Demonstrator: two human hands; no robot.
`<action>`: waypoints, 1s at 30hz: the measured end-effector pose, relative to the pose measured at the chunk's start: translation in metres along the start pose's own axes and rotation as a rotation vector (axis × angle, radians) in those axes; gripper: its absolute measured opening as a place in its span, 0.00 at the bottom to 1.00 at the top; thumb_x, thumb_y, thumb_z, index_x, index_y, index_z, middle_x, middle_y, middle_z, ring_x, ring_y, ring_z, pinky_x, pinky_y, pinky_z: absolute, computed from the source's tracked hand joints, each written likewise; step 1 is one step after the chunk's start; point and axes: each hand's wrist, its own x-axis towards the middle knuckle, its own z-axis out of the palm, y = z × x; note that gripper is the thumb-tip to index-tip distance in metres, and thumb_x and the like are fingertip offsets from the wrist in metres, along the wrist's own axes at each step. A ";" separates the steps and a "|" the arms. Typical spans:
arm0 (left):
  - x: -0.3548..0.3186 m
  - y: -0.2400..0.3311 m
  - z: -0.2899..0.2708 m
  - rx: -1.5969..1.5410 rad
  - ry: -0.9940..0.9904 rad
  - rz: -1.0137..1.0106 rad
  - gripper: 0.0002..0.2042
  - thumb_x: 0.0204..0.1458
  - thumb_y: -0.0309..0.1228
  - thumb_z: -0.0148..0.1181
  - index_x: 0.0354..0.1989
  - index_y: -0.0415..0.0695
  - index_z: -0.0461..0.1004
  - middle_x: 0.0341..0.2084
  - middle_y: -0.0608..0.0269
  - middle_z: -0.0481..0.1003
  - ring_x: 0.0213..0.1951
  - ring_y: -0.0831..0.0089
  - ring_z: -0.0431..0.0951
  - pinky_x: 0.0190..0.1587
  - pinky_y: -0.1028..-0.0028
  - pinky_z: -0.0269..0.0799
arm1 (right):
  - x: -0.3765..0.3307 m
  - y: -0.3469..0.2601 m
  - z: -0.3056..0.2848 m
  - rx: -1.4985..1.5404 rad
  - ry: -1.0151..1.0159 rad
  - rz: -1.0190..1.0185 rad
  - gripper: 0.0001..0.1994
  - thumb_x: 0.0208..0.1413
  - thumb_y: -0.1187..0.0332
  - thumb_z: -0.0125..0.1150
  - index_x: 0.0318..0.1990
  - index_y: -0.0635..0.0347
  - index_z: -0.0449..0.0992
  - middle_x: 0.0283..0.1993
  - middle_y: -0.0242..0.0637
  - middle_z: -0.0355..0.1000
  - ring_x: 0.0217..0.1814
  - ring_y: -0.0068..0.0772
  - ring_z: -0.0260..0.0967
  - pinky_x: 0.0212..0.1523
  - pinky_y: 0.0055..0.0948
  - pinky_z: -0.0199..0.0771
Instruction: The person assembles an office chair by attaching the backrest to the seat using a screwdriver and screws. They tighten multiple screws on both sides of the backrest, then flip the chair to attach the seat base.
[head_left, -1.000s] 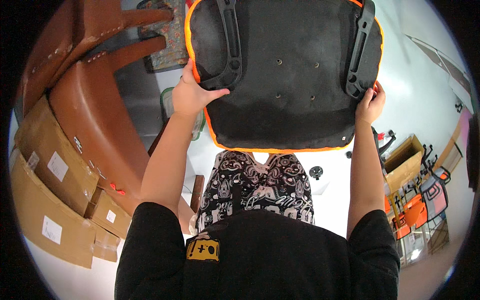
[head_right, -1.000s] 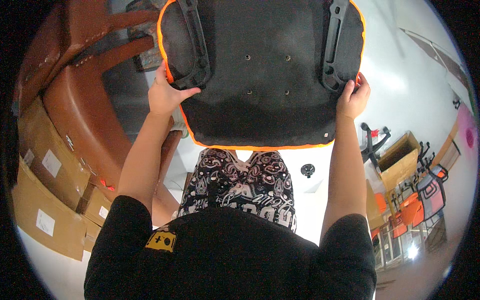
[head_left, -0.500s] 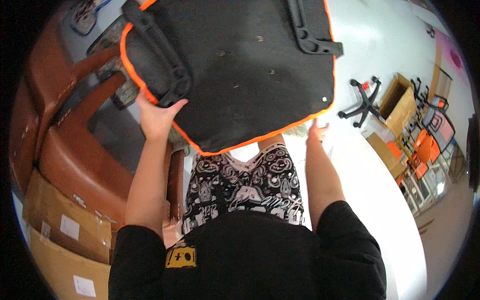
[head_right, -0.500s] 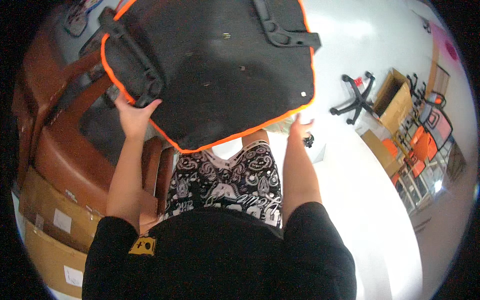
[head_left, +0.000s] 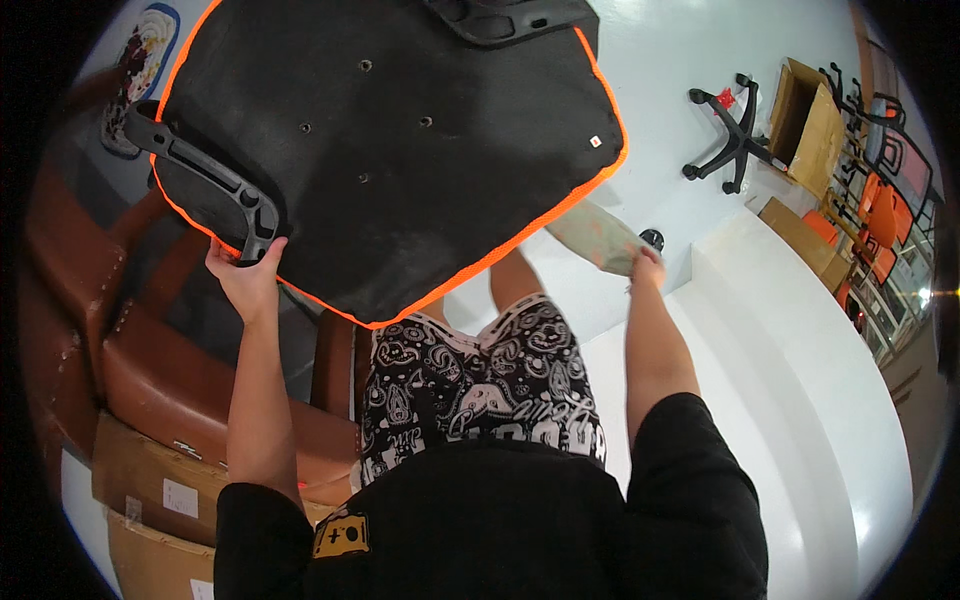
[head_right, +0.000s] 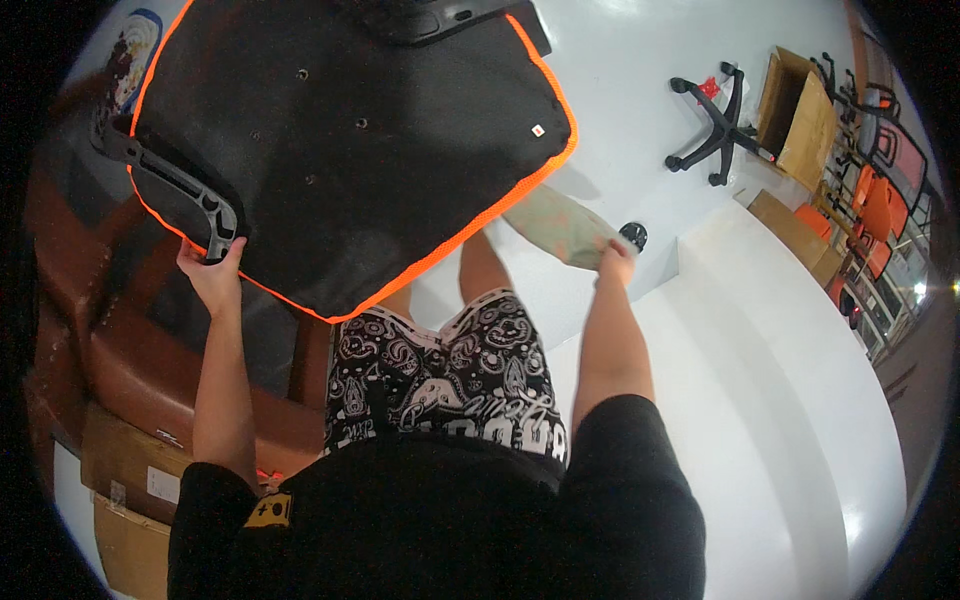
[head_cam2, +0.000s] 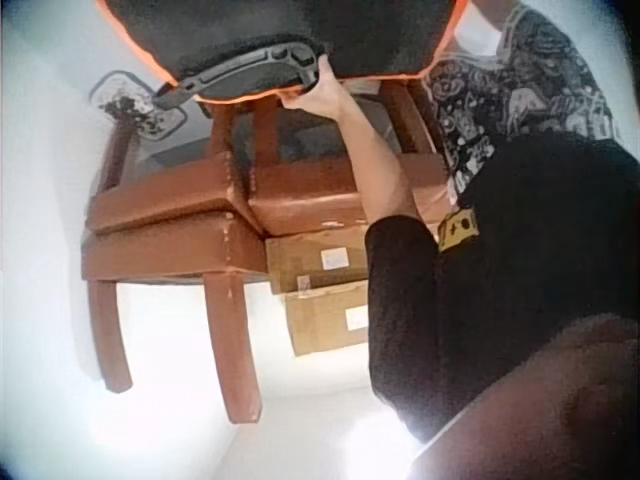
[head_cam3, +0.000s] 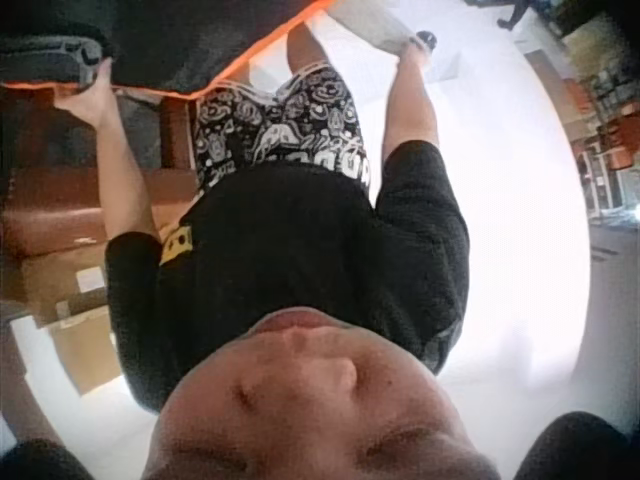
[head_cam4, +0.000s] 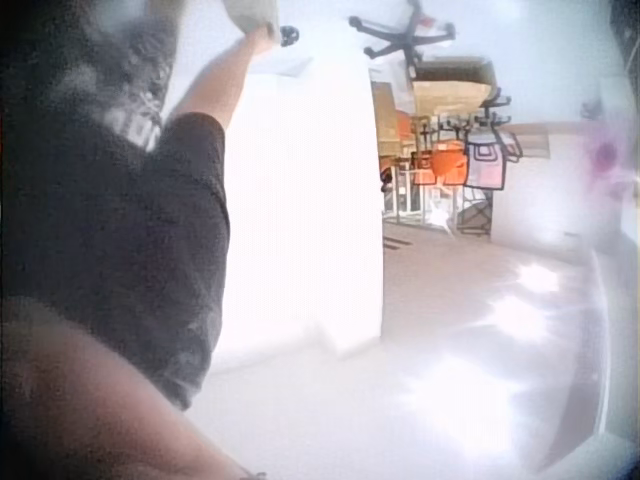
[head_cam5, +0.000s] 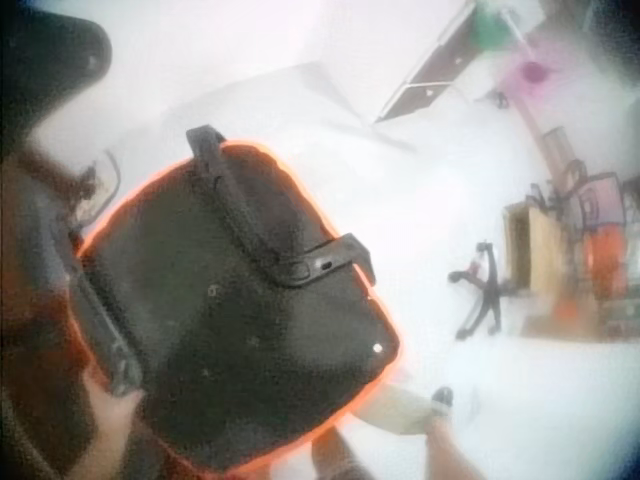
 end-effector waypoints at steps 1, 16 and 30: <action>0.002 0.002 -0.005 0.037 0.014 -0.028 0.45 0.33 0.35 0.75 0.57 0.30 0.51 0.52 0.46 0.60 0.55 0.61 0.61 0.59 0.68 0.54 | 0.003 -0.003 -0.022 0.000 0.047 -0.077 0.14 0.44 0.73 0.55 0.41 0.56 0.78 0.42 0.39 0.75 0.42 0.32 0.72 0.43 0.28 0.70; 0.045 -0.032 -0.047 -0.025 -0.013 0.002 0.48 0.30 0.40 0.75 0.57 0.32 0.52 0.52 0.48 0.65 0.54 0.60 0.66 0.57 0.68 0.59 | -0.132 -0.116 0.036 -0.374 -0.303 -0.914 0.16 0.54 0.63 0.52 0.48 0.59 0.72 0.45 0.49 0.71 0.46 0.49 0.69 0.46 0.39 0.68; 0.027 -0.011 -0.061 0.033 0.073 -0.165 0.52 0.19 0.52 0.76 0.54 0.35 0.57 0.44 0.45 0.72 0.47 0.54 0.73 0.49 0.65 0.68 | -0.261 -0.352 0.121 -0.006 -0.367 -1.172 0.39 0.46 0.47 0.63 0.60 0.61 0.55 0.56 0.60 0.58 0.59 0.53 0.58 0.58 0.41 0.58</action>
